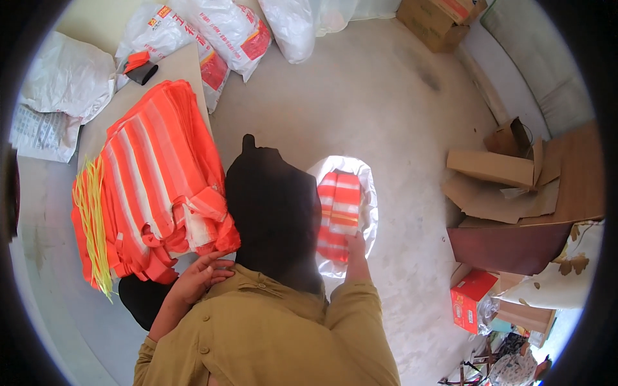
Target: The person folds plastic shopping bags into rolls, secures them with plastic ties, and places the tied bundles into a sack.
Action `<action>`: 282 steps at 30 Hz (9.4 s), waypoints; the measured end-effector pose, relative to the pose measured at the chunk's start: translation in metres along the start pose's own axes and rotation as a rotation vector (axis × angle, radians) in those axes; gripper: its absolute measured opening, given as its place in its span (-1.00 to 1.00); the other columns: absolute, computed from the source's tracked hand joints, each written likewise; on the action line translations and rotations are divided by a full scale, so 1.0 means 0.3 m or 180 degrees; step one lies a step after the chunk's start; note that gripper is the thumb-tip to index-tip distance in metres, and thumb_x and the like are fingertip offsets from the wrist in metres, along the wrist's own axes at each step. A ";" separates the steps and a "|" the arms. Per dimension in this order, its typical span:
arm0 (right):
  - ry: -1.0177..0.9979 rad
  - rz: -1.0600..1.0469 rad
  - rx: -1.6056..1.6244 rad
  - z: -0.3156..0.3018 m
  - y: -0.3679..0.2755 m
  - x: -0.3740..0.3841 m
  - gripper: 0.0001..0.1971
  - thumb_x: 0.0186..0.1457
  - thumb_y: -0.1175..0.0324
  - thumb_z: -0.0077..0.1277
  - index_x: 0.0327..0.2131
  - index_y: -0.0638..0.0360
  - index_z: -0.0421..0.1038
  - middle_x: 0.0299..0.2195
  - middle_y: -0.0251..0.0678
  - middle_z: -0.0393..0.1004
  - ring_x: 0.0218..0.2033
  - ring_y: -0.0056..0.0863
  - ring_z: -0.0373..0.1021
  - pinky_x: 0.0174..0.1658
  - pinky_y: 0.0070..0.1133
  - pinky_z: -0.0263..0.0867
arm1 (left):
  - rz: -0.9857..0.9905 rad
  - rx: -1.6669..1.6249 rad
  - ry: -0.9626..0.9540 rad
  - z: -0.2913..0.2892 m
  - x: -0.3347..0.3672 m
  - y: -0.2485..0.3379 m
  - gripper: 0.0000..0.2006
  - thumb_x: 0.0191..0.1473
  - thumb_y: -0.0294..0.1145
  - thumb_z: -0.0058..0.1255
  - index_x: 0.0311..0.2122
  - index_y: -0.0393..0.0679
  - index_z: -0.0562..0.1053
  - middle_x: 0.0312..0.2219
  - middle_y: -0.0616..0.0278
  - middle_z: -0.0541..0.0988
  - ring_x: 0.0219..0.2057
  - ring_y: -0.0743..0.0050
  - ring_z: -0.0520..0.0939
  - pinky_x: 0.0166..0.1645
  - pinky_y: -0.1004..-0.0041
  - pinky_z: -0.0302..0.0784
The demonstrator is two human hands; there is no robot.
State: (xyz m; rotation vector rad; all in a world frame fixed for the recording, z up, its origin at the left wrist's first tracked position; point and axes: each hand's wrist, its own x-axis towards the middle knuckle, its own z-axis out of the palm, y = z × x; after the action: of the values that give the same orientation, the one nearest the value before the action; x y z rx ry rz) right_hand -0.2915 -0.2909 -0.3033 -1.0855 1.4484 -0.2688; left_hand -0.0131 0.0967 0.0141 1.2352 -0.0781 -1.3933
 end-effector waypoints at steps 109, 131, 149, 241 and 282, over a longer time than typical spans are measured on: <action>-0.3746 -0.0781 0.0020 1.146 -0.953 -0.971 -0.82 0.37 0.36 -0.10 -0.14 0.21 0.48 -0.23 -0.38 0.55 -0.21 -0.62 0.44 -0.09 -0.62 0.36 | 0.2805 -0.1299 0.2320 -0.466 -0.127 0.250 -0.36 0.43 0.02 -0.44 0.41 -0.24 0.01 0.38 -0.04 0.07 0.34 0.22 0.22 0.41 0.31 0.09; -0.3178 -0.5651 -0.2758 1.109 -0.876 -1.097 -0.88 0.05 0.48 0.16 -0.28 0.15 0.52 -0.05 -0.22 0.55 0.05 -0.14 0.39 0.16 -0.22 0.25 | 0.2083 -0.0421 0.3095 -0.334 -0.384 0.119 -0.44 0.12 -0.57 0.09 0.25 -0.17 0.31 -0.49 0.41 0.43 -0.52 0.74 0.41 -0.44 0.61 0.31; -0.3221 -0.6146 -0.2512 1.077 -0.844 -1.097 -0.75 -0.22 0.57 0.09 -0.34 0.14 0.46 -0.04 -0.22 0.49 0.06 -0.21 0.36 0.20 -0.22 0.18 | 0.1593 0.3764 0.3488 -0.316 -0.113 0.418 -0.60 0.07 -0.36 0.04 0.07 -0.09 0.46 -0.35 0.01 0.63 -0.30 -0.02 0.65 -0.26 0.09 0.54; -0.3696 -0.2874 -0.1232 0.860 -1.048 -0.939 -0.51 0.37 0.38 -0.20 0.32 0.23 0.10 0.17 -0.20 0.40 -0.06 -0.61 0.41 -0.02 -0.60 0.34 | 0.1311 0.1197 0.1932 -0.410 -0.042 0.283 -0.79 0.36 -0.36 -0.07 -0.25 -0.25 0.54 -0.47 0.48 0.52 -0.41 0.76 0.46 -0.27 0.58 0.42; -0.3276 -0.4774 -0.2251 0.973 -1.042 -0.968 -0.74 0.03 0.67 0.00 -0.22 0.20 0.57 -0.32 -0.17 0.57 -0.35 -0.16 0.47 -0.25 -0.47 0.39 | 0.3074 0.4166 0.2354 -0.365 -0.043 0.181 -0.59 -0.15 -0.64 0.12 -0.12 -0.04 0.60 -0.02 0.32 0.64 -0.02 0.13 0.56 0.06 0.17 0.48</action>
State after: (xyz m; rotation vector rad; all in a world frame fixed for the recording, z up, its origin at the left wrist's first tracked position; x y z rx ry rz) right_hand 0.0497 -0.1196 0.0453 -2.2676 -0.4525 -0.1512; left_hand 0.0945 0.1560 0.0111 2.2276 -1.0319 0.1718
